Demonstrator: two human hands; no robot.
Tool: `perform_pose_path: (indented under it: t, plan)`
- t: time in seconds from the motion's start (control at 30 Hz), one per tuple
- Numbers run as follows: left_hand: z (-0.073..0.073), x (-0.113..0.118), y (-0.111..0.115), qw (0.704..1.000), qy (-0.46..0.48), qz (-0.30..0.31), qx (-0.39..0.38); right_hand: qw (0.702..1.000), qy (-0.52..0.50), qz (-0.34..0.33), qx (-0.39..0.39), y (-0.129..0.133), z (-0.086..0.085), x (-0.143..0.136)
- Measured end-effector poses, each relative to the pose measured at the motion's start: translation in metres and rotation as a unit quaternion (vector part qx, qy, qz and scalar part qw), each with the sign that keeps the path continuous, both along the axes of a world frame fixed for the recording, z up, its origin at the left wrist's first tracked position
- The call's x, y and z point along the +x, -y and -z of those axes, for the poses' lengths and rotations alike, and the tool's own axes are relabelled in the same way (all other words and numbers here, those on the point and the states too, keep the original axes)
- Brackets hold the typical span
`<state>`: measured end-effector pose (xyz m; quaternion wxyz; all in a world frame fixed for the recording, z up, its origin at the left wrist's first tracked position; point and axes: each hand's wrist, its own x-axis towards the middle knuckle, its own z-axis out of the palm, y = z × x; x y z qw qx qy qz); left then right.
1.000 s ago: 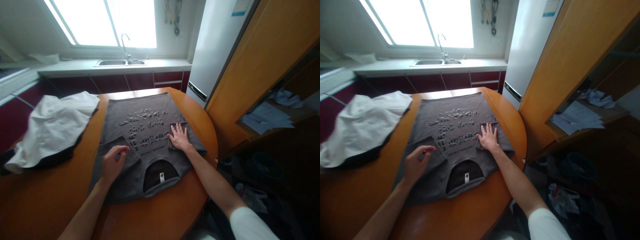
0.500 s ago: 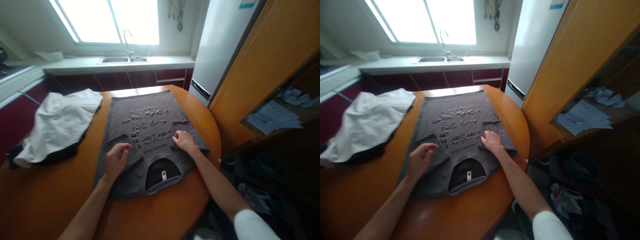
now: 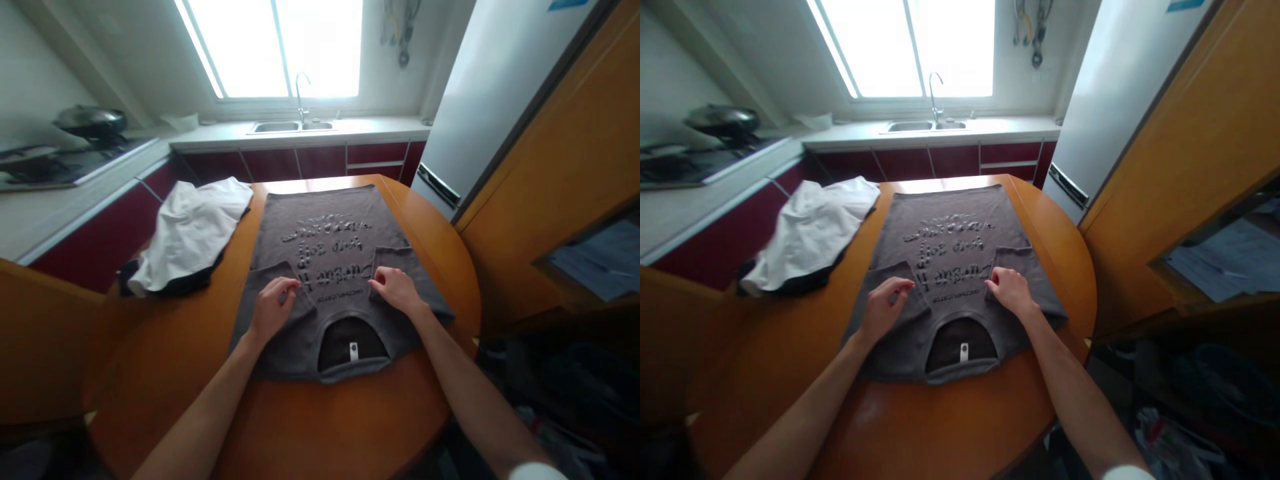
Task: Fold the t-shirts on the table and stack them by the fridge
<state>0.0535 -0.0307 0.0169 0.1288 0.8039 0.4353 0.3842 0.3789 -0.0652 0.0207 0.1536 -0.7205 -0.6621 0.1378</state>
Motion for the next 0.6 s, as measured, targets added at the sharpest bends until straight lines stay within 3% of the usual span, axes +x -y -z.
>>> perform_pose_path:
  t: [0.13, 0.2, 0.43, 0.6]
  plan:
    - [0.002, 0.002, -0.001, 0.997, -0.068, -0.035, 0.003, 0.987, -0.032, 0.029, 0.155, -0.006, 0.000, 0.000]
    - [0.006, 0.003, -0.001, 0.993, -0.097, -0.067, -0.005, 0.981, -0.031, 0.049, 0.183, -0.011, 0.005, 0.000]
    - [0.025, 0.005, 0.003, 0.966, -0.219, -0.115, -0.077, 0.993, 0.071, 0.075, 0.054, -0.022, 0.037, -0.012]
    - [0.028, 0.007, 0.006, 0.950, -0.281, -0.107, -0.089, 0.993, 0.090, 0.073, 0.007, -0.023, 0.042, -0.019]
